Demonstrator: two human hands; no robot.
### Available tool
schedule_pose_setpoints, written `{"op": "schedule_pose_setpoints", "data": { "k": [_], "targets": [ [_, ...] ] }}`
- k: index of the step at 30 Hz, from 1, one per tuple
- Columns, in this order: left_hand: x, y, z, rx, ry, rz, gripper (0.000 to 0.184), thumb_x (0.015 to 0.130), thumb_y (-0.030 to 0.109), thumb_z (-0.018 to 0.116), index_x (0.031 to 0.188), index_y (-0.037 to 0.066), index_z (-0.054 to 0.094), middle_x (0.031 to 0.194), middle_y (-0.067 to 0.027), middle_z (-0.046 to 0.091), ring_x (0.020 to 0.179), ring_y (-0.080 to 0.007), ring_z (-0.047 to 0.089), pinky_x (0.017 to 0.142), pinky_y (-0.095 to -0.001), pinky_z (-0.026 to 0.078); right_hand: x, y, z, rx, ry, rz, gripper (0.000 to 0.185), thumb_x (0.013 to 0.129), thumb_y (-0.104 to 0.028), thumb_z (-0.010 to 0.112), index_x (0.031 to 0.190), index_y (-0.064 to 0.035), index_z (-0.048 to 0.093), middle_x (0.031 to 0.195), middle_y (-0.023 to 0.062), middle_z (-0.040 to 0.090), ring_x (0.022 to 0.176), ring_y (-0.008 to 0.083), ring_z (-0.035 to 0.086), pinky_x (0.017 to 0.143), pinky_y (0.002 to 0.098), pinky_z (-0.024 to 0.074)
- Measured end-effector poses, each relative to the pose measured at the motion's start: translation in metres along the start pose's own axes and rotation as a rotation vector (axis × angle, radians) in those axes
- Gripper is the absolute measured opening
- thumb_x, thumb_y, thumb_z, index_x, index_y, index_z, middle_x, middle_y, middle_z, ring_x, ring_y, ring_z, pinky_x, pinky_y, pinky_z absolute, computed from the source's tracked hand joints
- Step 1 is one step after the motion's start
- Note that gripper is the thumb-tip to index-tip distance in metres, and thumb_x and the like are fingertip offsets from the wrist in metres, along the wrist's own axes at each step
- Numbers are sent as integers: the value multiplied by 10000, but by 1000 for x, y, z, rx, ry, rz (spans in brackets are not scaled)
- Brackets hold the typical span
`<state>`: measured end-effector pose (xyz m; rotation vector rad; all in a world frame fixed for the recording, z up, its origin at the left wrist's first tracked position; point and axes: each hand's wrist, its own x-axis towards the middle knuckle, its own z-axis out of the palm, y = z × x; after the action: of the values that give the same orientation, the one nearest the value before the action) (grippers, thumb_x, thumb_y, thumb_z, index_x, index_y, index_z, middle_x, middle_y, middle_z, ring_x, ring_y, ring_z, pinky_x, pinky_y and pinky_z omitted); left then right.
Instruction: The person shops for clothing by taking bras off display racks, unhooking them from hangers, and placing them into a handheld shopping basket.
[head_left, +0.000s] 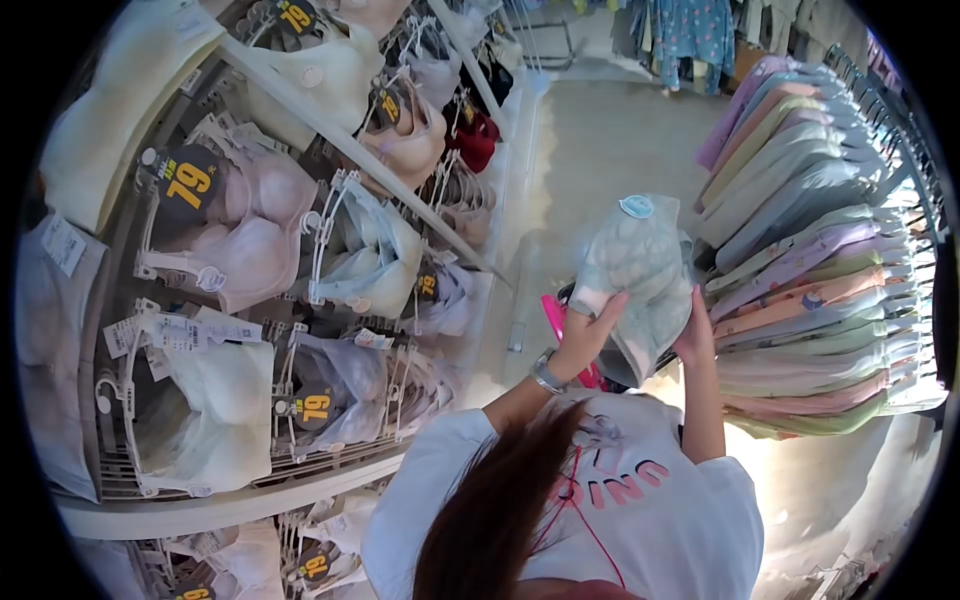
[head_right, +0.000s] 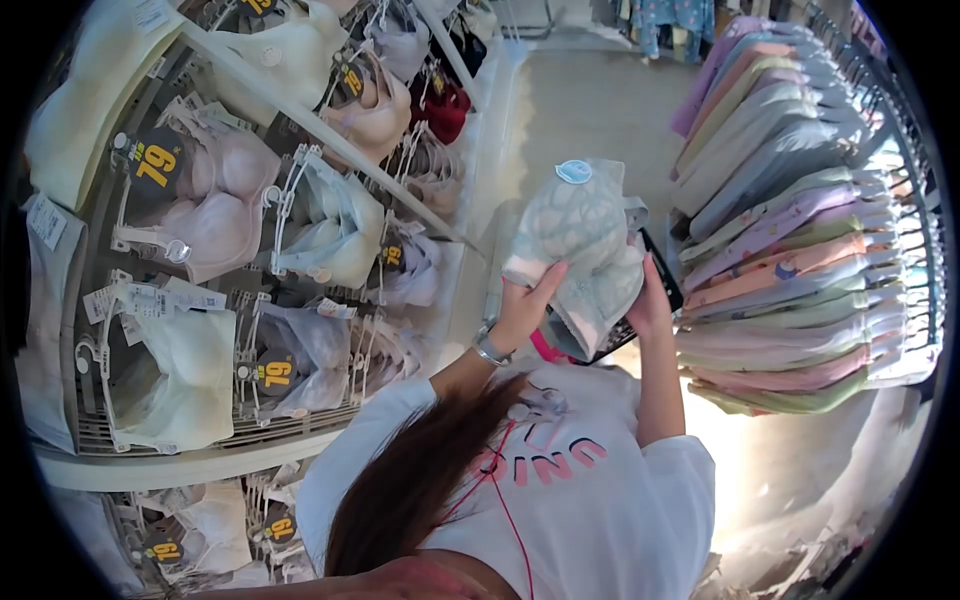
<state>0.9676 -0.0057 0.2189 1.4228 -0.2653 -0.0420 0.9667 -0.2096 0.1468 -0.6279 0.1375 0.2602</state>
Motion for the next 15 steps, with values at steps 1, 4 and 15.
{"op": "schedule_pose_setpoints", "data": {
  "k": [1,4,15],
  "targets": [
    [-8,-3,-7,-33,-27,-38,349,882,71,606,1210,10,502,1173,-41,554,1043,-105,510,891,-261,418,-5,-6,6,-55,0,7,596,941,-390,474,1404,-50,315,1382,142,423,1254,270,430,1044,389,344],
    [-26,-7,-27,-107,-45,-132,490,879,171,620,1296,70,384,1276,-74,478,1072,-148,502,913,-312,415,-15,-20,5,-200,71,-106,649,831,-140,604,1406,-37,322,1156,132,572,1053,221,566,929,343,443],
    [2,-60,-41,-1245,-745,-703,854,842,731,317,1321,28,392,1214,-196,551,1156,-278,517,961,-417,411,-40,-62,33,-221,-27,-117,806,651,58,650,1392,-21,341,820,47,571,729,109,559,671,214,446]
  ]
}}
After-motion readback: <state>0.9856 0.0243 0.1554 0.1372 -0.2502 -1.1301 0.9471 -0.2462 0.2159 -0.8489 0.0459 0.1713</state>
